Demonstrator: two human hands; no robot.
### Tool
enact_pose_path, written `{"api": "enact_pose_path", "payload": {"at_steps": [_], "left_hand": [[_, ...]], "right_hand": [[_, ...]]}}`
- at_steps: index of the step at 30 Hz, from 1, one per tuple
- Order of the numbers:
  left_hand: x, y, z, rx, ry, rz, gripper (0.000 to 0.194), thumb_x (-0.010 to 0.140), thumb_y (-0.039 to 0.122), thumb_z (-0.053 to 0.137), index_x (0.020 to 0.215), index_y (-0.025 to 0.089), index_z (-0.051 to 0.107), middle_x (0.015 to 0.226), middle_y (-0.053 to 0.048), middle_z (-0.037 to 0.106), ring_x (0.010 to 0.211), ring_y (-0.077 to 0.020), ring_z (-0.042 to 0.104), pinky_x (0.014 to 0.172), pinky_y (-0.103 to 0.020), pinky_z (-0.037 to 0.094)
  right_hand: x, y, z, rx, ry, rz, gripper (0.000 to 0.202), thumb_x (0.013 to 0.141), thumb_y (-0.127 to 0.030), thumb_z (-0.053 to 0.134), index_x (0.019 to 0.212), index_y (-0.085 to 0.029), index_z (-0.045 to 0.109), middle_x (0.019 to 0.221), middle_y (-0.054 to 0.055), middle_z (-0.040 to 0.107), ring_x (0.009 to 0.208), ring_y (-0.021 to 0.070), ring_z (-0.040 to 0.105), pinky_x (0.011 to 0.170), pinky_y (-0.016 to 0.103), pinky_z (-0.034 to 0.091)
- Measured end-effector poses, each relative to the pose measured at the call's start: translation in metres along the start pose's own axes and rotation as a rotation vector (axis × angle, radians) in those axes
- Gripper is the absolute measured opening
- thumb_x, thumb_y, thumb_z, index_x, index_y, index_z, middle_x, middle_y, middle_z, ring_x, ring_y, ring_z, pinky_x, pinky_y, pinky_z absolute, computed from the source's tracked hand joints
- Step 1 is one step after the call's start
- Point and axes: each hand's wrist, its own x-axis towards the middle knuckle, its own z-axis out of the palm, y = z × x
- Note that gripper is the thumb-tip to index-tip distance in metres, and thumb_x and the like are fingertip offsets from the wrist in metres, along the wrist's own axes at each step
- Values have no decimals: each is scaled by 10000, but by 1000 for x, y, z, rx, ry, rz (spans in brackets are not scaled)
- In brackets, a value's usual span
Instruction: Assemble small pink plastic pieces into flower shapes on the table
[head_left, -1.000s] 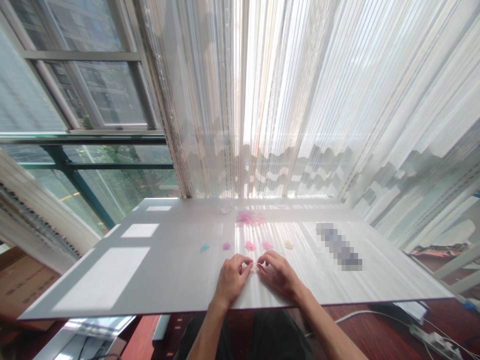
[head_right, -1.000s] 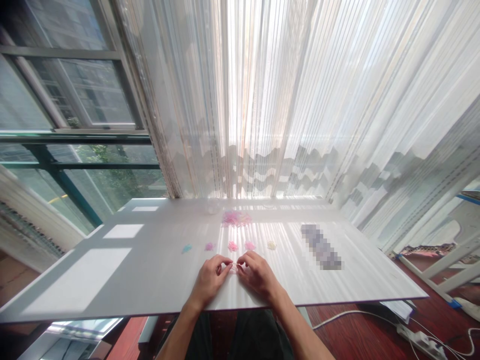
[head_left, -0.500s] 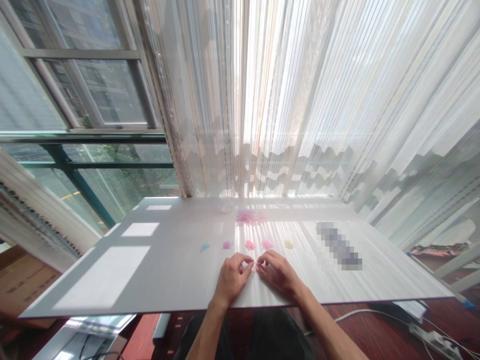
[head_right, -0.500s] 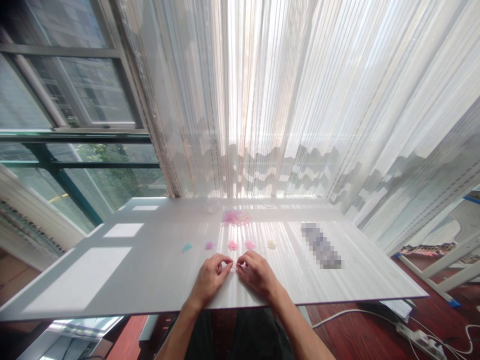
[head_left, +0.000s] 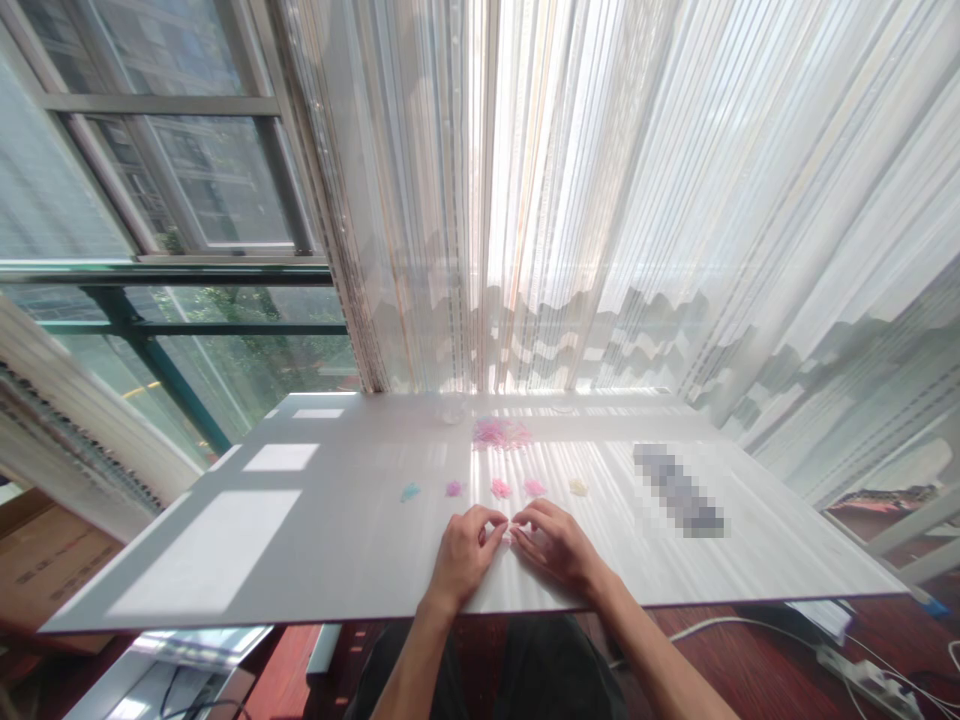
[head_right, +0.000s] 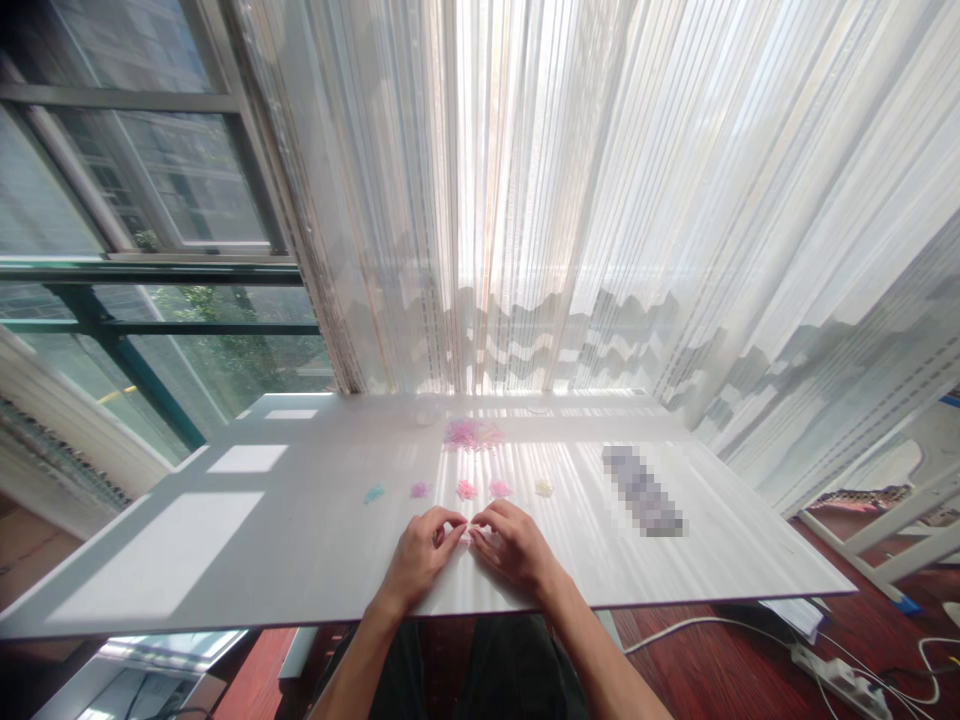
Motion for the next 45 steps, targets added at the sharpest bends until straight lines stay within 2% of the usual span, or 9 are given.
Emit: {"api": "enact_pose_path", "payload": {"at_steps": [8,19,32,38,45], "left_hand": [[0,1,-1,-9,-18,-8,209,945,334,546,929,219,719,906,-39,750,696,-171,630,829,-349,466],[0,2,-1,9,42,-14,214,953,334,529,922,215,703,887,-40,749,687,-173,627,797,-337,480],[-1,1,0,18,45,-10,214,959,338,532,909,208,694,874,-35,742,670,-166,629,786,-321,483],[-1,2,-1,-12,2,24,247,950,363,559,1078,228,722,933,-32,754,655,-153,619,807,-330,474],[0,1,0,3,6,4,193,947,323,582,936,220,744,891,-24,756,695,-165,633,773,-312,455]], "right_hand": [[1,2,2,-5,-7,2,69,928,-199,610,914,-211,676,808,47,646,711,167,620,651,276,520],[2,1,1,-15,39,-6,139,952,-162,553,977,-217,679,829,60,668,738,182,648,682,298,549],[3,-3,-3,-7,24,-4,142,956,-183,540,979,-211,677,830,64,666,743,186,645,686,305,544],[0,1,0,-8,17,-14,153,959,-204,535,976,-217,687,835,64,662,744,187,640,682,307,543],[2,-1,-1,-33,14,-28,111,928,-180,575,935,-209,682,795,52,647,697,175,614,649,288,512]]}}
